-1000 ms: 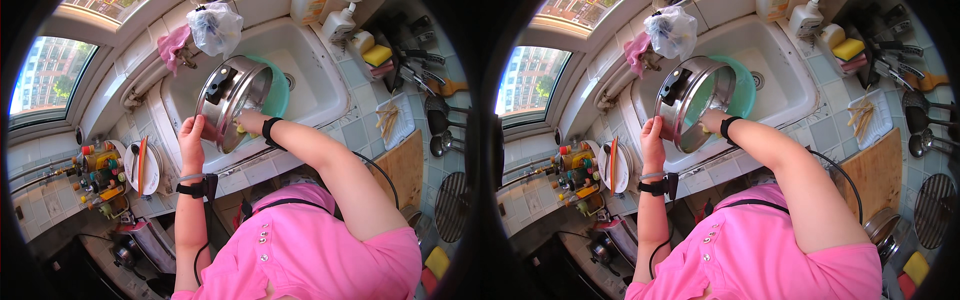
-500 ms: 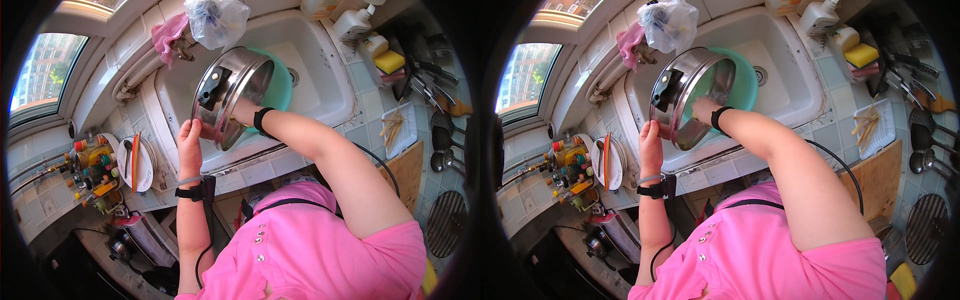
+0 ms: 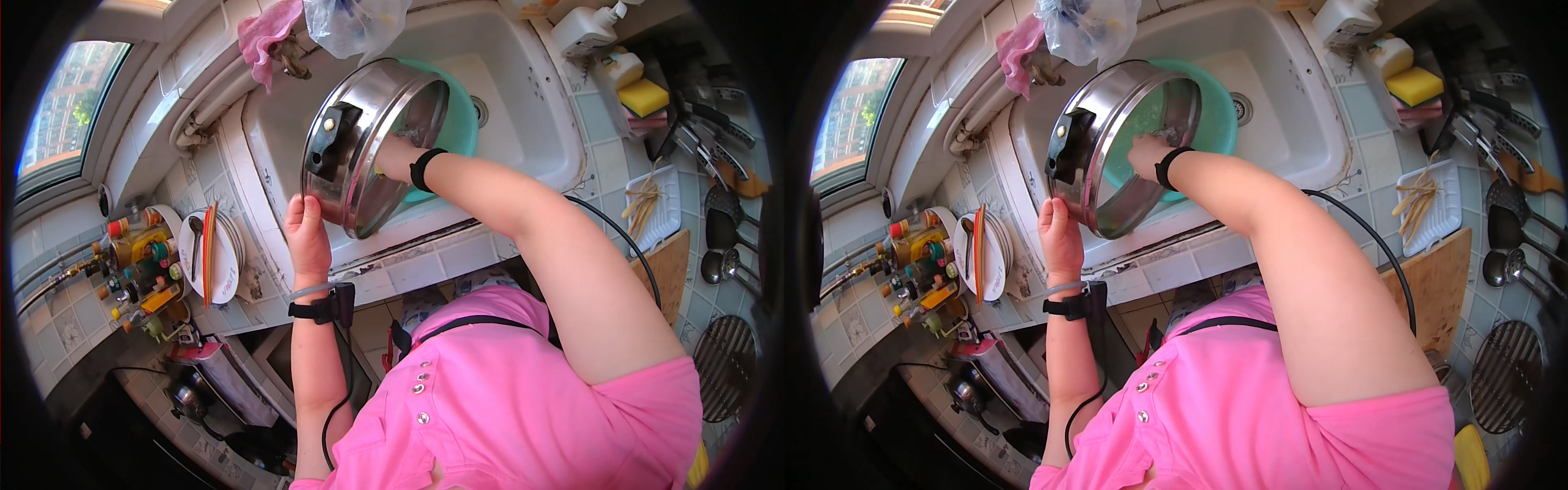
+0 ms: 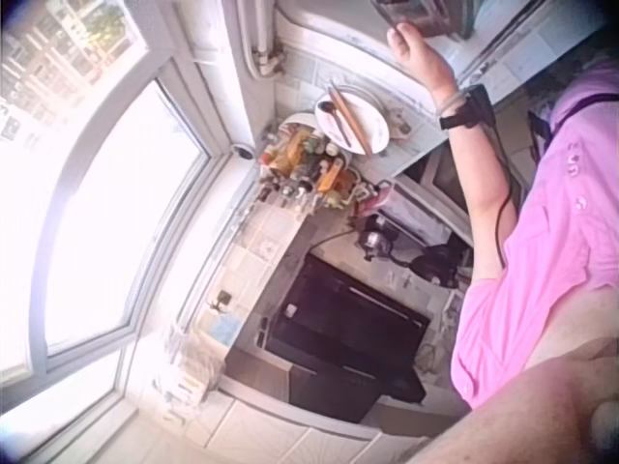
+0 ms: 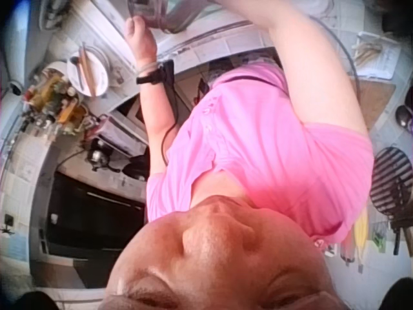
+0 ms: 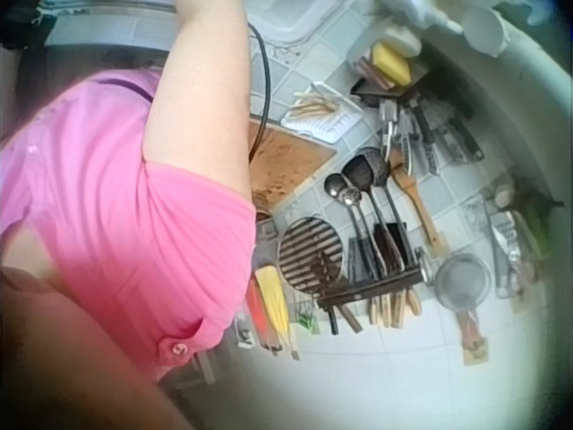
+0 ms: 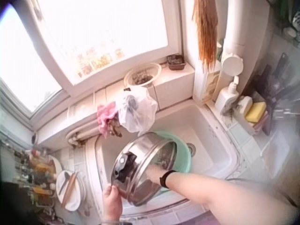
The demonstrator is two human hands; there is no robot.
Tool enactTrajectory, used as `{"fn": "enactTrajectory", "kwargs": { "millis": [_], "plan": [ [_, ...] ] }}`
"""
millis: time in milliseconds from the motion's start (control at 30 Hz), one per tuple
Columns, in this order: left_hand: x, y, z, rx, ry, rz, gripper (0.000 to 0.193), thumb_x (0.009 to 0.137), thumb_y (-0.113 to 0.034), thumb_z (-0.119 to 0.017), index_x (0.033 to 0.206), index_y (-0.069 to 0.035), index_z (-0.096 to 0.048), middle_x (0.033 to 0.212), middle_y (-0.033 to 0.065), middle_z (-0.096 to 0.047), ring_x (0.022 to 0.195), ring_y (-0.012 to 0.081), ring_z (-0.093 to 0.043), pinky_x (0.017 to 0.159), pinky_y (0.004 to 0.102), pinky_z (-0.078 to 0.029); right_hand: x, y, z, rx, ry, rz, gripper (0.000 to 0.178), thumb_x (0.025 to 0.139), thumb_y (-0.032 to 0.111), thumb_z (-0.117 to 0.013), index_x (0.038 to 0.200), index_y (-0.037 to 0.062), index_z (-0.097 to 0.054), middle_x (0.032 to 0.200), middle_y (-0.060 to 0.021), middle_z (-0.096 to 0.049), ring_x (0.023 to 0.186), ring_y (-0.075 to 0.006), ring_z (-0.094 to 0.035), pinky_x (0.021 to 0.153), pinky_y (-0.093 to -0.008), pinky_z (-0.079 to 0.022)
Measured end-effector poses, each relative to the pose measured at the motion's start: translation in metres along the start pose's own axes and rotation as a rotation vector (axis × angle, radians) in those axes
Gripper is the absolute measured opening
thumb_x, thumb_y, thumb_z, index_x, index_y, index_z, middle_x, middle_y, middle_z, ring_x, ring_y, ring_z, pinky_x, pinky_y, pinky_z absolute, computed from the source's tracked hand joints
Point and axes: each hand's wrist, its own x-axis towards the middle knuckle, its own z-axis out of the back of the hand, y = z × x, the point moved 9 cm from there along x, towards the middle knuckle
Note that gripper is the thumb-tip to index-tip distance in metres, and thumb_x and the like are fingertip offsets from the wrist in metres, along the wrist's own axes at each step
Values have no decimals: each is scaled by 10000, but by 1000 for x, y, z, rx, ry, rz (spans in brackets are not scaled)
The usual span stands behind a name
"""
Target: The recorder is washing a metal pot and steamer insert in a kitchen sink.
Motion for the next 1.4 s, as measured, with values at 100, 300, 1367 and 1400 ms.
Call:
{"fn": "enactTrajectory", "kwargs": {
  "millis": [100, 300, 1367, 1400],
  "plan": [
    [-3, 0, -9, -74, 81, 16, 169, 971, -241, -522, 949, -88, -590, 805, 35, -641, 690, 148, -609, 624, 285, -490, -3, 30, -11, 51, 115, 81, 289, 752, 134, -662, 1006, -3, -681, 1152, -202, -537, 1048, -375, -545, 828, -444, -500],
    [0, 19, 19, -28, -97, -61, 187, 974, -252, -514, 953, -84, -595, 767, 54, -643, 690, 160, -616, 643, 297, -491, -15, 97, -25, 405, 68, 365, 285, 742, 121, -649, 997, 0, -683, 1135, -178, -532, 1051, -348, -525, 817, -417, -476],
    [-7, 16, -3, -43, -9, -4, 175, 943, -225, -587, 874, -64, -605, 824, -42, -601, 780, 61, -501, 756, 221, -381, -82, 61, 22, -91, 215, 214, 220, 784, 129, -585, 979, 48, -645, 942, -185, -658, 933, -357, -632, 786, -429, -515],
    [-8, 15, -5, -47, -17, 0, 169, 941, -220, -591, 873, -66, -606, 822, -46, -599, 779, 59, -498, 757, 219, -378, -83, 70, 28, -95, 214, 211, 220, 784, 129, -585, 979, 48, -645, 942, -185, -658, 933, -357, -632, 786, -429, -515]
  ]
}}
